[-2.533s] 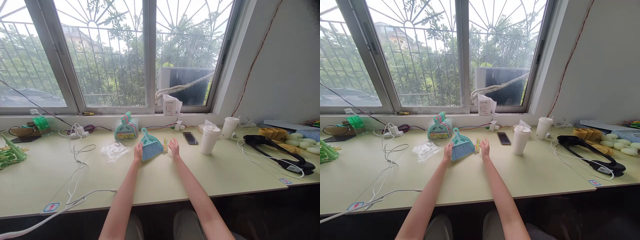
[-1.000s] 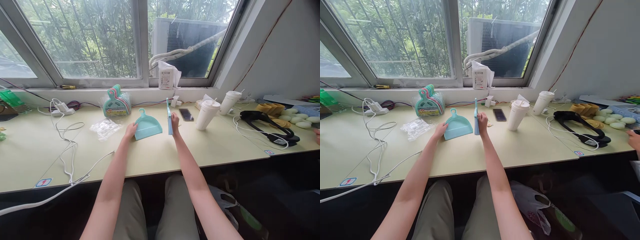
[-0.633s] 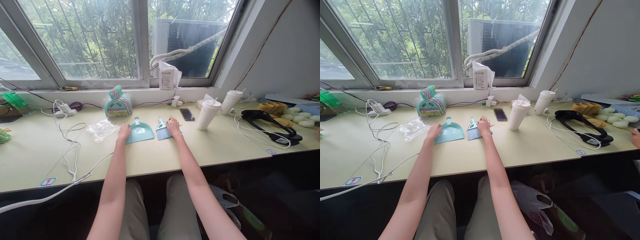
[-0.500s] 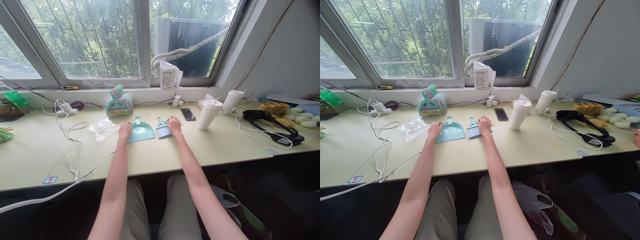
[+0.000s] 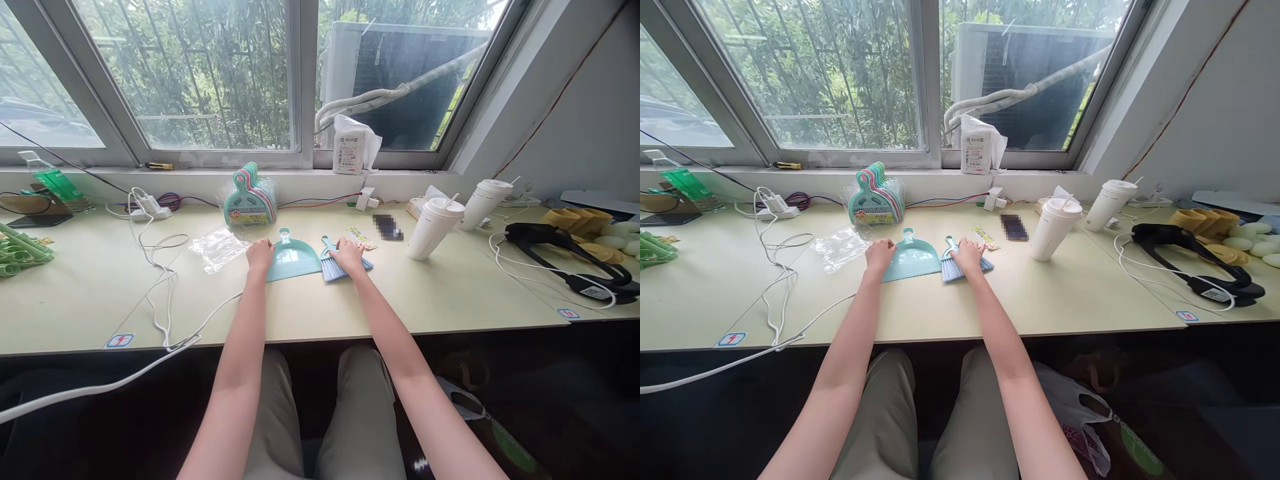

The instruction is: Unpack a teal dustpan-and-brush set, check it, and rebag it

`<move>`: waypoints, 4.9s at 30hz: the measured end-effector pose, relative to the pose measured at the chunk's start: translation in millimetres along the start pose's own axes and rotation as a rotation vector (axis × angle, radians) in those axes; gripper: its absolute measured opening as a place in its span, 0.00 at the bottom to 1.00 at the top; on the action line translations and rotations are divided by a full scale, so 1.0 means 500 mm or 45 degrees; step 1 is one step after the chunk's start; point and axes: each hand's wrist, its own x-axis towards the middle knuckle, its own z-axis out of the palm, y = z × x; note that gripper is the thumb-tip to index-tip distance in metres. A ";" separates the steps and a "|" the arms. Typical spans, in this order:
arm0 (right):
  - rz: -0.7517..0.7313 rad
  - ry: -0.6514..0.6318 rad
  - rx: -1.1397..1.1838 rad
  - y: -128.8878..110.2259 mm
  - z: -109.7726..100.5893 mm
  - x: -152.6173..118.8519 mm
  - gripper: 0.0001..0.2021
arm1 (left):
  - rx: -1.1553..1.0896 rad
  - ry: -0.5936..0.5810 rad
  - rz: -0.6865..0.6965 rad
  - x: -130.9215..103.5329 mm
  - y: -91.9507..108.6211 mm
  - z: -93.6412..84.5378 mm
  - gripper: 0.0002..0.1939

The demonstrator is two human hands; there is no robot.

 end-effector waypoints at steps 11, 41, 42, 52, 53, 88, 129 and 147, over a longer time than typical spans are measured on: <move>0.043 0.111 -0.203 0.026 -0.029 0.001 0.13 | 0.102 -0.035 -0.051 -0.002 0.005 -0.004 0.11; -0.397 0.054 0.298 -0.019 -0.011 -0.008 0.11 | 0.081 0.061 1.088 -0.058 0.111 0.050 0.18; -0.408 0.067 0.293 -0.022 -0.010 -0.009 0.11 | 0.119 0.056 1.099 -0.058 0.111 0.049 0.18; -0.401 0.036 0.209 -0.023 -0.015 -0.006 0.10 | 0.328 -0.076 1.023 -0.067 0.126 0.048 0.15; -0.400 0.039 0.194 -0.023 -0.015 -0.006 0.10 | 0.385 -0.070 1.037 -0.068 0.128 0.049 0.15; -0.043 0.517 0.761 -0.016 -0.011 0.012 0.12 | -1.397 -0.602 0.028 -0.077 0.168 0.026 0.23; -0.419 -0.401 0.196 0.032 0.021 0.023 0.25 | -1.538 -0.088 -0.555 0.001 0.075 0.049 0.09; -0.319 0.516 0.321 -0.038 -0.069 -0.031 0.25 | -1.854 -0.365 -0.336 -0.050 0.156 0.067 0.17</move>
